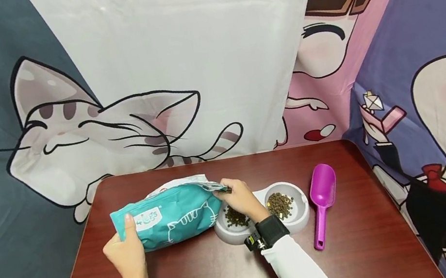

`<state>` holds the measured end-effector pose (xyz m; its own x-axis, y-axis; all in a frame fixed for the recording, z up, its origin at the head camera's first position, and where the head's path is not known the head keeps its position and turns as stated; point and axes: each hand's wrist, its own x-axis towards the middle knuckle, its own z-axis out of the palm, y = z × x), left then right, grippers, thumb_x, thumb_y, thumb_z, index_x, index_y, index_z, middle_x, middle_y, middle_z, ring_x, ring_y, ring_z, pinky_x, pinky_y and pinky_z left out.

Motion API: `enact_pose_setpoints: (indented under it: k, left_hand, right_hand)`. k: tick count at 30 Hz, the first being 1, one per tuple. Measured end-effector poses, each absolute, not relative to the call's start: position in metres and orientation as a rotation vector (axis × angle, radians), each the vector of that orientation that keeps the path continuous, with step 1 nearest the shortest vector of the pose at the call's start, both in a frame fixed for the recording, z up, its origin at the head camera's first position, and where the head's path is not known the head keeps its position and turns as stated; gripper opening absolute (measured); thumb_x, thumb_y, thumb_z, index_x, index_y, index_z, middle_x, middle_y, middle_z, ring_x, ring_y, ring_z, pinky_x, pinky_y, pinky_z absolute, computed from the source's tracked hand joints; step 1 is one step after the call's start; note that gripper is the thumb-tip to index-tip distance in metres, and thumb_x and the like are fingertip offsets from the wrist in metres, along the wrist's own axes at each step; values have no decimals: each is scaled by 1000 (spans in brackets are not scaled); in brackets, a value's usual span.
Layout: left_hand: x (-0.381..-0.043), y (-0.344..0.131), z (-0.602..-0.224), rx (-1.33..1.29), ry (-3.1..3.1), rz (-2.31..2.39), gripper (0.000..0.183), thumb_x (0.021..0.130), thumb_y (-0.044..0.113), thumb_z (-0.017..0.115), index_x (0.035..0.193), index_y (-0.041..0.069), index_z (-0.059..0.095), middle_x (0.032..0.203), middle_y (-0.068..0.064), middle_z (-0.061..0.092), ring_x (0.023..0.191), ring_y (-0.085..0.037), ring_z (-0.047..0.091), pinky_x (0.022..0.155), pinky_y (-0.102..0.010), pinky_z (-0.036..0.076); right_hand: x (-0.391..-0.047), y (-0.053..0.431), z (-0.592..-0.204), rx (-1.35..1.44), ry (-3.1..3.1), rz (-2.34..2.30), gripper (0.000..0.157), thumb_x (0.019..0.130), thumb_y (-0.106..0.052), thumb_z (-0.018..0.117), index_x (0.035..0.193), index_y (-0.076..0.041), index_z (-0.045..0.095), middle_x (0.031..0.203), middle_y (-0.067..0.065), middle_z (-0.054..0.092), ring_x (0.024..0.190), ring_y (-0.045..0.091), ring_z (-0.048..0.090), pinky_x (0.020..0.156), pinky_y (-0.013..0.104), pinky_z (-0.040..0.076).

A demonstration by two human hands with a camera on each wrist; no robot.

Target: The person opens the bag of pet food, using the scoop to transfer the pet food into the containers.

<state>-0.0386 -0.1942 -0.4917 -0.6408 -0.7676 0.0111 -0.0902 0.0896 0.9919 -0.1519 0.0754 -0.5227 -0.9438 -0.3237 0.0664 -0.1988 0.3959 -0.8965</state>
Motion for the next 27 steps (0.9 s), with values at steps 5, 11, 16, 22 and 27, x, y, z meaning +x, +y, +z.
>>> enact_pose_setpoints:
  k: [5,11,16,22,27]
  left_hand:
    - [-38,-198,-483,772,-1813,-1585,50,97,41,71,93,-8,79,65,21,70,61,-2,67,58,-15,52]
    - [-43,-203,-482,750,-1785,-1627,43,96,37,72,97,-5,80,69,18,73,63,-2,68,58,-15,53]
    - [-45,-204,-477,714,-1825,-1562,37,97,35,72,99,-1,80,73,14,72,67,-4,67,59,-15,53]
    - [-44,-198,-463,667,-1977,-1338,36,102,35,62,117,3,68,93,-3,66,85,1,57,75,-22,44]
    - [-45,-196,-458,574,-1918,-1323,35,103,32,62,118,0,64,91,7,62,88,0,57,77,-25,43]
  right_hand:
    - [-148,78,-506,-516,2623,-1522,19,102,-32,63,107,-20,77,108,-3,77,99,13,70,89,36,55]
    - [-151,77,-506,-463,2562,-1601,41,105,-32,59,72,-10,71,77,-2,72,77,11,63,75,26,50]
    - [-147,79,-508,-445,2412,-1702,45,105,-26,58,71,-1,72,67,-6,65,65,10,54,67,22,44]
    - [-142,84,-499,-464,2515,-1566,47,103,-32,61,64,-8,56,62,-9,41,60,8,39,60,24,35]
    - [-135,87,-484,-515,2565,-1602,16,101,-26,65,99,-13,74,93,0,70,89,10,64,83,26,54]
